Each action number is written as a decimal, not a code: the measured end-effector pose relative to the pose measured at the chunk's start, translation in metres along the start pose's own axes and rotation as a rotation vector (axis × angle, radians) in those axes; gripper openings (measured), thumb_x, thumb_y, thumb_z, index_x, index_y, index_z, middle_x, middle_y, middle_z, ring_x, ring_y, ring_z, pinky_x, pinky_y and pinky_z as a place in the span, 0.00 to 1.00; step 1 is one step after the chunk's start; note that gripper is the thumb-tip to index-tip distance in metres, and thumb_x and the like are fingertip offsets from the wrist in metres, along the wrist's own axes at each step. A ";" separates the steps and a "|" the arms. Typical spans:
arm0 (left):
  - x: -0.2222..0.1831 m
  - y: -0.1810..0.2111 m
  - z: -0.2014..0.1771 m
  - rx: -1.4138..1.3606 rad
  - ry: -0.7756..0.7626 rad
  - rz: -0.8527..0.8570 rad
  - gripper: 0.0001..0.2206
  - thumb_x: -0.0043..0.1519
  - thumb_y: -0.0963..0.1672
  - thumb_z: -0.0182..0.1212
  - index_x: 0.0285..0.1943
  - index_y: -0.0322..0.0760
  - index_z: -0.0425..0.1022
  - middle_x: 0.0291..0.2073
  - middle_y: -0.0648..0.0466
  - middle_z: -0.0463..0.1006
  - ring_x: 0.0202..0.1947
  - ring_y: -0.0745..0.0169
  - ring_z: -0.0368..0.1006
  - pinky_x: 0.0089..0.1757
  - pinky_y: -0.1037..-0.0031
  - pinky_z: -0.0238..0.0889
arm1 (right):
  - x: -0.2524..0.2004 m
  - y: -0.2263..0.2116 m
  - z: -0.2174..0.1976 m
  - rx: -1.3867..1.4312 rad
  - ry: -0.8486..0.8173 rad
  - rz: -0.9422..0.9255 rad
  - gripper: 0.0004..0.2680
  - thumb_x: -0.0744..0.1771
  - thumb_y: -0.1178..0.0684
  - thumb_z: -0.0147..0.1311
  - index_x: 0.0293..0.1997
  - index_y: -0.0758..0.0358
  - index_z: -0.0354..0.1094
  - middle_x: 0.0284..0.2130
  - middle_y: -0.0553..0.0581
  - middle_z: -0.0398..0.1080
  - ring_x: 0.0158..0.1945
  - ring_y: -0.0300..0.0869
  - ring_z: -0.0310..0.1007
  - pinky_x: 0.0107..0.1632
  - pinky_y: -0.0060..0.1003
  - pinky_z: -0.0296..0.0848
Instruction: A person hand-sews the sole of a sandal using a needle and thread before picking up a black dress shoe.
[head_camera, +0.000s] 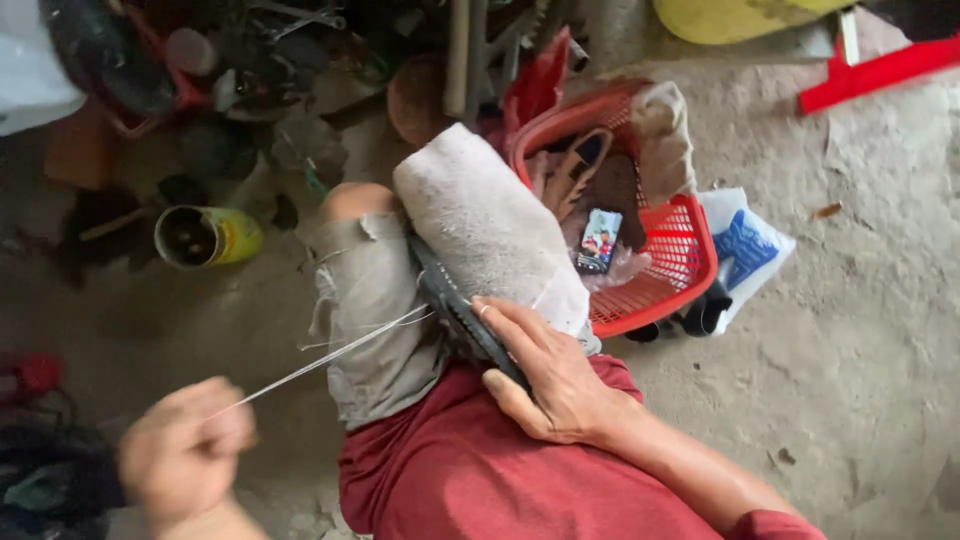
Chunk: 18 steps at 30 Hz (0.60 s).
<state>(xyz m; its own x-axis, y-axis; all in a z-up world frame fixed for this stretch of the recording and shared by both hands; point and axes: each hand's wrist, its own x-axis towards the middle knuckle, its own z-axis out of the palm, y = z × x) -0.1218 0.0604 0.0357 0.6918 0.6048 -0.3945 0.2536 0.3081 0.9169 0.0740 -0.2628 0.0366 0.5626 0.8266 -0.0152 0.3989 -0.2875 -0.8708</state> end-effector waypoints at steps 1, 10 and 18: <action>0.000 -0.014 -0.042 0.004 -0.012 -0.004 0.13 0.53 0.39 0.42 0.16 0.40 0.46 0.15 0.56 0.45 0.15 0.64 0.42 0.19 0.71 0.32 | -0.001 0.001 -0.001 0.000 0.010 0.009 0.22 0.70 0.48 0.43 0.71 0.71 0.51 0.65 0.73 0.60 0.67 0.62 0.65 0.66 0.51 0.66; 0.001 -0.076 -0.177 0.303 0.748 -0.095 0.13 0.75 0.47 0.65 0.39 0.41 0.68 0.27 0.57 0.65 0.23 0.72 0.59 0.24 0.78 0.50 | -0.023 0.082 -0.030 -0.167 0.427 0.411 0.14 0.73 0.56 0.35 0.50 0.60 0.75 0.46 0.58 0.76 0.44 0.46 0.74 0.50 0.42 0.71; 0.024 -0.052 -0.007 0.984 0.305 0.369 0.07 0.69 0.38 0.63 0.54 0.32 0.80 0.48 0.44 0.78 0.52 0.47 0.73 0.54 0.61 0.64 | -0.017 0.089 -0.035 -0.509 0.403 0.137 0.13 0.67 0.58 0.61 0.57 0.69 0.67 0.62 0.72 0.64 0.67 0.61 0.63 0.67 0.56 0.64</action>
<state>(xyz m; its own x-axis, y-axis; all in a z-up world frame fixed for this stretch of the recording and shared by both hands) -0.1235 0.0642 -0.0220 0.6738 0.7378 0.0408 0.5884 -0.5691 0.5743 0.1254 -0.3194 -0.0232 0.8199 0.5492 0.1619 0.5413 -0.6513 -0.5318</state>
